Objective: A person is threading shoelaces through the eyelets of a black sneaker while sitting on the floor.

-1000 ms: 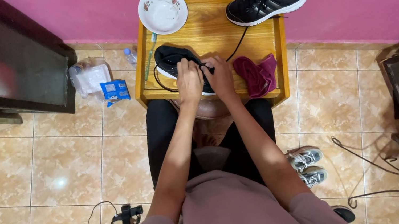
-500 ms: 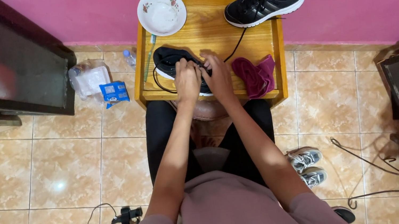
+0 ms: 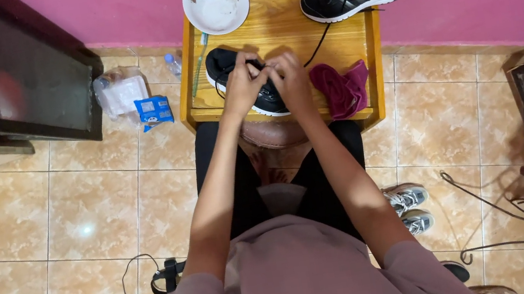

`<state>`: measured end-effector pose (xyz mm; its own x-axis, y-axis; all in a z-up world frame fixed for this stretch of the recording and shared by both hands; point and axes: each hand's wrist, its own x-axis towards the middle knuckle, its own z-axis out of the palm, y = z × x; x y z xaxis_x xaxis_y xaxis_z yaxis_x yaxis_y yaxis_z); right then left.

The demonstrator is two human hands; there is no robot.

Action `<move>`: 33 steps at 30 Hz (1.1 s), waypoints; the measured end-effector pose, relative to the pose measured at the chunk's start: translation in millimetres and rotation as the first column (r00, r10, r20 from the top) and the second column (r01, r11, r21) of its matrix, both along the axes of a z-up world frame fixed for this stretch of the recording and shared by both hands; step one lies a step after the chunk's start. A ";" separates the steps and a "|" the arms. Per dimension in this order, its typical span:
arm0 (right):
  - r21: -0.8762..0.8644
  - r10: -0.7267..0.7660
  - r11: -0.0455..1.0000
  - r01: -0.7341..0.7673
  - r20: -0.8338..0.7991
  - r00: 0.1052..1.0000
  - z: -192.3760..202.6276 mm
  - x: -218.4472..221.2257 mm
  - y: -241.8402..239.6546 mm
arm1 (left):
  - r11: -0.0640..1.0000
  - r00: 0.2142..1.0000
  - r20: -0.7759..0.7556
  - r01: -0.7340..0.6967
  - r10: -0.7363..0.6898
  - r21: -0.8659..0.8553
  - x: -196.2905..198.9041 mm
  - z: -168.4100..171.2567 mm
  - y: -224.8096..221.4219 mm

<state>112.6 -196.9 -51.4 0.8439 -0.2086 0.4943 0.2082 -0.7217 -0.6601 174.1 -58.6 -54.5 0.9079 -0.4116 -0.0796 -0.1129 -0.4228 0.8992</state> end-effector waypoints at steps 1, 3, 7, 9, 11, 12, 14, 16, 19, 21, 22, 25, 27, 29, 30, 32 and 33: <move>-0.001 -0.002 1.000 0.002 0.000 1.000 -10.5 3.1 -5.3 | 1.000 1.000 0.000 0.002 -0.002 -0.001 -6.0 10.7 6.2; 0.313 -0.164 0.937 0.159 -0.009 0.986 -30.8 10.1 -17.6 | 0.994 0.992 0.061 0.108 -0.108 0.000 -17.8 32.6 17.2; 0.644 -0.285 0.712 0.281 -0.101 0.953 -54.0 16.5 -46.5 | 0.979 0.985 0.143 0.067 -0.095 0.192 -51.3 86.6 36.1; 0.706 -0.138 0.689 0.166 -0.097 0.986 -73.7 17.7 -53.5 | 0.963 0.971 -0.009 0.236 -0.239 -0.129 -77.5 105.2 25.1; 0.688 -0.092 0.706 0.170 -0.149 0.985 -66.2 18.3 -37.5 | 0.942 0.952 -0.045 0.293 -0.304 -0.162 -99.4 91.5 8.1; 0.671 -0.059 0.720 0.178 -0.197 0.979 -61.4 20.6 -30.9 | 0.913 0.922 -0.077 0.359 -0.379 -0.195 -107.9 85.3 -1.9; 0.661 -0.060 0.728 0.185 -0.207 0.976 -57.5 19.6 -19.4 | 0.949 0.950 0.049 0.311 -0.309 -0.042 -98.2 66.7 -0.2; 0.649 -0.064 0.735 0.197 -0.223 0.973 -60.0 18.7 -15.2 | 0.966 0.951 0.177 0.237 -0.252 0.100 -83.9 41.9 5.2; 0.487 -0.095 0.832 0.266 -0.348 0.933 -65.5 21.3 -18.0 | 0.994 0.888 0.458 -0.003 -0.047 0.109 -53.1 0.5 13.1; 0.506 -0.076 0.826 0.247 -0.335 0.939 -61.5 21.3 -18.7 | 0.935 0.784 0.616 -0.270 0.075 0.230 -31.8 -21.3 9.9; 0.507 -0.078 0.826 0.247 -0.330 0.941 -68.4 23.2 -19.6 | 0.936 0.781 0.621 -0.269 0.073 0.229 -25.4 -25.7 4.5; 0.503 -0.074 0.826 0.255 -0.352 0.933 -86.9 26.0 -20.7 | 0.894 0.763 0.647 -0.291 0.001 0.342 -12.2 -48.1 -7.9; 0.482 -0.072 0.842 0.244 -0.348 0.935 -92.3 29.0 -25.5 | 0.902 0.827 0.562 -0.250 0.010 0.351 -4.0 -72.7 -17.5; 0.455 -0.074 0.854 0.251 -0.372 0.925 -88.8 28.1 -24.5 | 0.914 0.843 0.537 -0.252 0.045 0.318 -5.1 -70.3 -18.2; 0.434 -0.070 0.864 0.255 -0.399 0.914 -88.1 26.5 -22.2 | 0.920 0.858 0.507 -0.258 0.079 0.293 -7.1 -69.7 -16.7; 0.433 -0.073 0.862 0.265 -0.412 0.908 -87.5 27.6 -23.2 | 0.927 0.879 0.464 -0.256 0.106 0.274 -5.2 -73.3 -19.4; 0.433 -0.073 0.859 0.273 -0.423 0.903 -87.4 28.3 -22.2 | 0.932 0.897 0.422 -0.257 0.132 0.255 -4.5 -75.1 -19.1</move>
